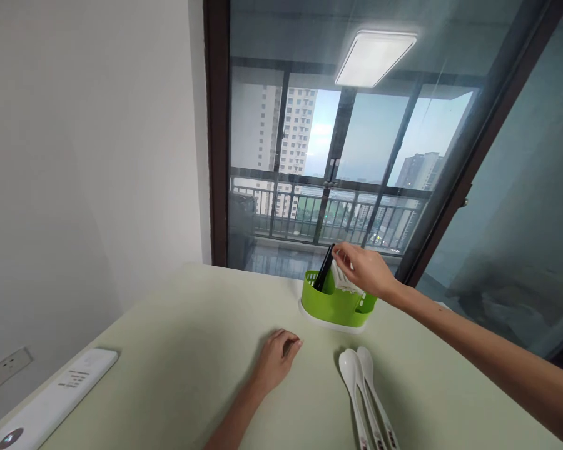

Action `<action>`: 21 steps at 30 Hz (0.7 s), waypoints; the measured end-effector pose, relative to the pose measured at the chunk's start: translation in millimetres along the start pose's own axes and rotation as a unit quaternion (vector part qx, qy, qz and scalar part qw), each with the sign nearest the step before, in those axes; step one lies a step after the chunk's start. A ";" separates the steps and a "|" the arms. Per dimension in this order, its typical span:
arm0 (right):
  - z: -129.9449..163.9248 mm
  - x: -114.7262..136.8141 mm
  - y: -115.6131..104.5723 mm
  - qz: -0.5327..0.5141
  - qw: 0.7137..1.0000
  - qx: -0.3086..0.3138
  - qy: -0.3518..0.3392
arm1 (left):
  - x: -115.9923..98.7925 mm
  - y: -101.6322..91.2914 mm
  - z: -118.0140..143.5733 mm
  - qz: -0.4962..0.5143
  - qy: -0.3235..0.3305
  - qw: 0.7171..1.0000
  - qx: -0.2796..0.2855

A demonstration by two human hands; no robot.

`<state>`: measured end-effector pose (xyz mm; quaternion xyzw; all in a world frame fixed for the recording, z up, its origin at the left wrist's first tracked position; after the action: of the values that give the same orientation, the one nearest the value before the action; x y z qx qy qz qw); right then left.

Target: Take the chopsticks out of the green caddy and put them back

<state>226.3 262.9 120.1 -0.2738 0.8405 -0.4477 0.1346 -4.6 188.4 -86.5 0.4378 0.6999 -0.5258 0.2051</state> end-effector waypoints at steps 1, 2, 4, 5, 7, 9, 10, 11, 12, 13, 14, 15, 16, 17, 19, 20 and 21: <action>11.1 8.4 -4.5 0.000 0.999 0.024 -0.031 | 0.0 -0.4 -0.2 0.001 0.002 1.000 0.001; 23.4 16.4 -7.4 0.001 0.997 0.053 -0.063 | -0.2 -0.7 -0.5 0.002 0.004 1.000 0.002; 51.2 31.5 -6.2 0.023 0.979 0.144 -0.144 | -0.4 -1.4 -1.3 0.000 0.007 1.000 0.003; 66.0 36.9 -2.8 0.042 0.965 0.194 -0.170 | -0.5 -1.8 -1.8 -0.002 0.007 1.000 0.003; 95.0 41.7 7.8 0.068 0.943 0.283 -0.162 | -0.6 -2.4 -2.7 -0.009 0.008 1.000 0.004; 121.2 40.2 21.0 0.085 0.928 0.350 -0.096 | -0.4 -2.9 -3.5 -0.015 0.008 1.000 0.004; 132.7 38.9 27.4 0.091 0.923 0.367 -0.071 | -0.2 -3.0 -3.9 -0.018 0.008 1.000 0.005; 143.0 37.2 33.6 0.095 0.919 0.380 -0.049 | 0.0 -3.0 -4.2 -0.019 0.008 1.000 0.006; 151.8 34.9 39.1 0.098 0.915 0.390 -0.030 | 0.2 -3.0 -4.4 -0.020 0.008 1.000 0.007; 159.1 32.3 44.0 0.099 0.912 0.397 -0.012 | 0.3 -3.0 -4.5 -0.020 0.007 1.000 0.008; 165.1 29.0 48.1 0.099 0.909 0.404 0.007 | 0.3 -3.0 -4.6 -0.020 0.007 1.000 0.008; 169.7 25.2 51.5 0.098 0.906 0.411 0.026 | 0.1 -3.1 -4.6 -0.020 0.007 1.000 0.009; 172.9 21.0 54.3 0.095 0.904 0.415 0.045 | -0.3 -3.3 -4.5 -0.020 0.007 1.000 0.010; 174.9 16.7 56.6 0.090 0.902 0.417 0.062 | -0.8 -3.5 -4.4 -0.020 0.008 1.000 0.010; 175.8 8.0 60.8 0.076 0.902 0.416 0.087 | -1.9 -4.2 -4.1 -0.018 0.007 1.000 0.012; 175.3 3.9 63.2 0.067 0.903 0.415 0.096 | -2.4 -4.7 -3.9 -0.017 0.005 1.000 0.013; 174.4 0.1 65.9 0.057 0.903 0.414 0.101 | -2.8 -5.1 -3.8 -0.016 0.002 1.000 0.014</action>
<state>286.0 174.1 -32.5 -0.0980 0.6031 -0.7719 0.1755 -6.7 190.4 -80.2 0.4309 0.6995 -0.5379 0.1891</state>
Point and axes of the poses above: each hand's wrist, its own z-axis away from the middle knuckle, its own y-axis out of the palm, x = y × z, the point moved 3 cm from there along -z, towards the middle knuckle, and after that the axes turned 3 degrees about -y, right-handed, at the moved point
